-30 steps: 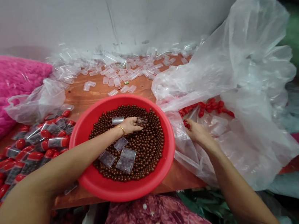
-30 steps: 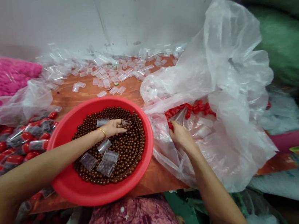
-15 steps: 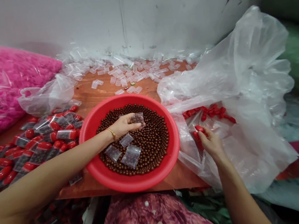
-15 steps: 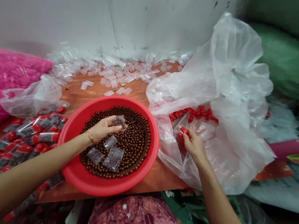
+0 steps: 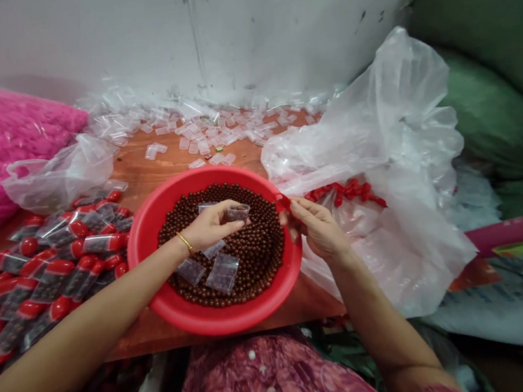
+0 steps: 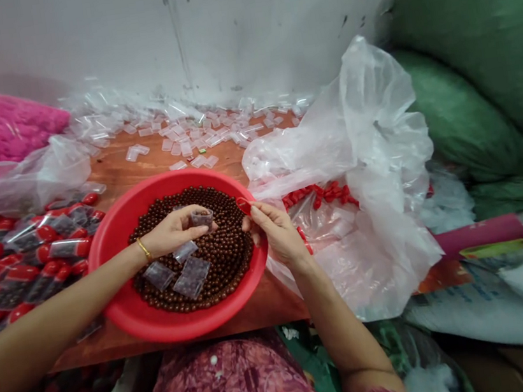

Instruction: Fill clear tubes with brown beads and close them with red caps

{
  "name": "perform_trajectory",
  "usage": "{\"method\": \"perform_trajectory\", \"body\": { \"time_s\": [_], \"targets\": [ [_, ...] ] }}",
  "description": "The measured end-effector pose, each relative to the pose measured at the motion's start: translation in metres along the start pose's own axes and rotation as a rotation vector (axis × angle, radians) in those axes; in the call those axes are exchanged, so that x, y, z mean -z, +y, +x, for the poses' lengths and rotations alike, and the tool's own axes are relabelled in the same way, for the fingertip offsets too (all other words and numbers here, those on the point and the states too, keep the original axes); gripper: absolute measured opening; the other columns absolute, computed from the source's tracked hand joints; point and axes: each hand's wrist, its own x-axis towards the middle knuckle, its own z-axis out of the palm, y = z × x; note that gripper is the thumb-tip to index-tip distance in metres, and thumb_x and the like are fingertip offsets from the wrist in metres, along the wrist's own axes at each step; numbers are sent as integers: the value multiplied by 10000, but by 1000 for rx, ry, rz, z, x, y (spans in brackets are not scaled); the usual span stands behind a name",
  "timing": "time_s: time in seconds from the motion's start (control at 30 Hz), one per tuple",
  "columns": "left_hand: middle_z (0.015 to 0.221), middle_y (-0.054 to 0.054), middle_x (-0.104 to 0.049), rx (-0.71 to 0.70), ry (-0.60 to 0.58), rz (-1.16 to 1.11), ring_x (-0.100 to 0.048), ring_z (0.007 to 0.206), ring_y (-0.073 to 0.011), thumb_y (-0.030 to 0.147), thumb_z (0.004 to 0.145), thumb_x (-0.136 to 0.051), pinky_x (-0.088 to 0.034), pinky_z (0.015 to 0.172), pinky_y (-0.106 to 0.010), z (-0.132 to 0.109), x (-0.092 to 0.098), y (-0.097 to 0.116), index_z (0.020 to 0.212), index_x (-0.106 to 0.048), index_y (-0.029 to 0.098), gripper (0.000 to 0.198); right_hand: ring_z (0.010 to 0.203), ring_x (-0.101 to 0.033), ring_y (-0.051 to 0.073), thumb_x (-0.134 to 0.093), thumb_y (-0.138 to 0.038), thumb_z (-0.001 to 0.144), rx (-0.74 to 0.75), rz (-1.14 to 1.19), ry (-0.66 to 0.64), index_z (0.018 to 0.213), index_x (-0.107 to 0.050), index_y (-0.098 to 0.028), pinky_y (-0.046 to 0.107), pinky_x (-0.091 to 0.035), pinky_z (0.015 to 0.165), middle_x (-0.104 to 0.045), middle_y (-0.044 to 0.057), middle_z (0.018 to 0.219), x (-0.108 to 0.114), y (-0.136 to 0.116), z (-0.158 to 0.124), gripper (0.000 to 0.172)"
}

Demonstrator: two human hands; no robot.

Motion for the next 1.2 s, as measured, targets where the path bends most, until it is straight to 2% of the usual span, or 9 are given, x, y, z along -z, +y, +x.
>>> {"method": "perform_trajectory", "body": {
  "time_s": [0.17, 0.37, 0.43, 0.53, 0.7, 0.9, 1.03, 1.13, 1.2],
  "targets": [
    [741, 19, -605, 96, -95, -113, -572, 664, -85, 290, 635, -723, -492, 676, -232, -5, -4, 9, 914, -546, 132, 366, 367, -375, 37, -670, -519, 687, -45, 84, -142, 847, -605, -203, 192, -311, 348, -537, -57, 630, -13, 3, 6, 360],
    [637, 51, -543, 113, -127, -112, -514, 522, -59, 298, 658, -664, -440, 520, -189, -6, -10, 15, 829, -507, 145, 278, 474, -457, 77, -522, -441, 840, 233, -337, -82, 1147, -611, -236, 212, -408, 459, -566, -24, 681, -23, 8, 6, 380],
    [610, 60, -516, 101, -108, -106, -490, 489, -56, 303, 670, -631, -412, 486, -187, -7, -12, 15, 807, -486, 151, 250, 606, -546, 116, -462, -382, 882, 367, -510, -81, 1185, -603, -243, 249, -481, 582, -616, 15, 783, -28, 8, 6, 362],
    [583, 76, -477, 89, -44, -74, -443, 459, -53, 293, 668, -611, -368, 459, -190, -9, -16, 15, 815, -468, 159, 244, 804, -603, 157, -424, -296, 904, 577, -707, -63, 1216, -592, -249, 290, -506, 746, -631, 50, 878, -32, 10, 6, 357],
    [567, 88, -430, 70, 118, -25, -380, 487, -52, 250, 615, -598, -323, 481, -192, -12, -26, 15, 783, -481, 155, 226, 801, -612, 148, -400, -224, 916, 736, -856, -109, 1322, -501, -242, 272, -515, 728, -625, 49, 860, -29, 14, 3, 419],
    [546, 79, -391, 33, 154, 3, -341, 505, -54, 226, 526, -520, -279, 482, -190, -13, -28, 18, 657, -469, 157, 157, 834, -627, 158, -370, -188, 911, 805, -907, -155, 1389, -411, -228, 293, -522, 763, -654, 71, 933, -36, 14, -5, 480],
    [557, 68, -387, -9, 172, 81, -334, 521, -57, 242, 525, -507, -276, 487, -188, -14, -22, 18, 620, -452, 157, 139, 762, -627, 163, -381, -188, 901, 846, -914, -170, 1302, -519, -168, 287, -521, 713, -669, 88, 874, -40, 5, -4, 425],
    [541, 66, -394, 22, 103, 226, -338, 507, -61, 252, 551, -525, -273, 477, -190, -14, -17, 17, 616, -457, 158, 133, 621, -601, 138, -380, -266, 920, 786, -860, -140, 1000, -692, -176, 252, -490, 600, -654, 47, 710, -36, -2, 2, 334],
    [518, 68, -391, 34, 21, 335, -343, 490, -63, 249, 564, -534, -265, 470, -191, -13, -16, 18, 585, -430, 164, 135, 502, -532, 114, -373, -371, 930, 709, -774, -39, 778, -700, -182, 239, -434, 514, -575, 13, 558, -37, -3, 9, 407]
  ]
}}
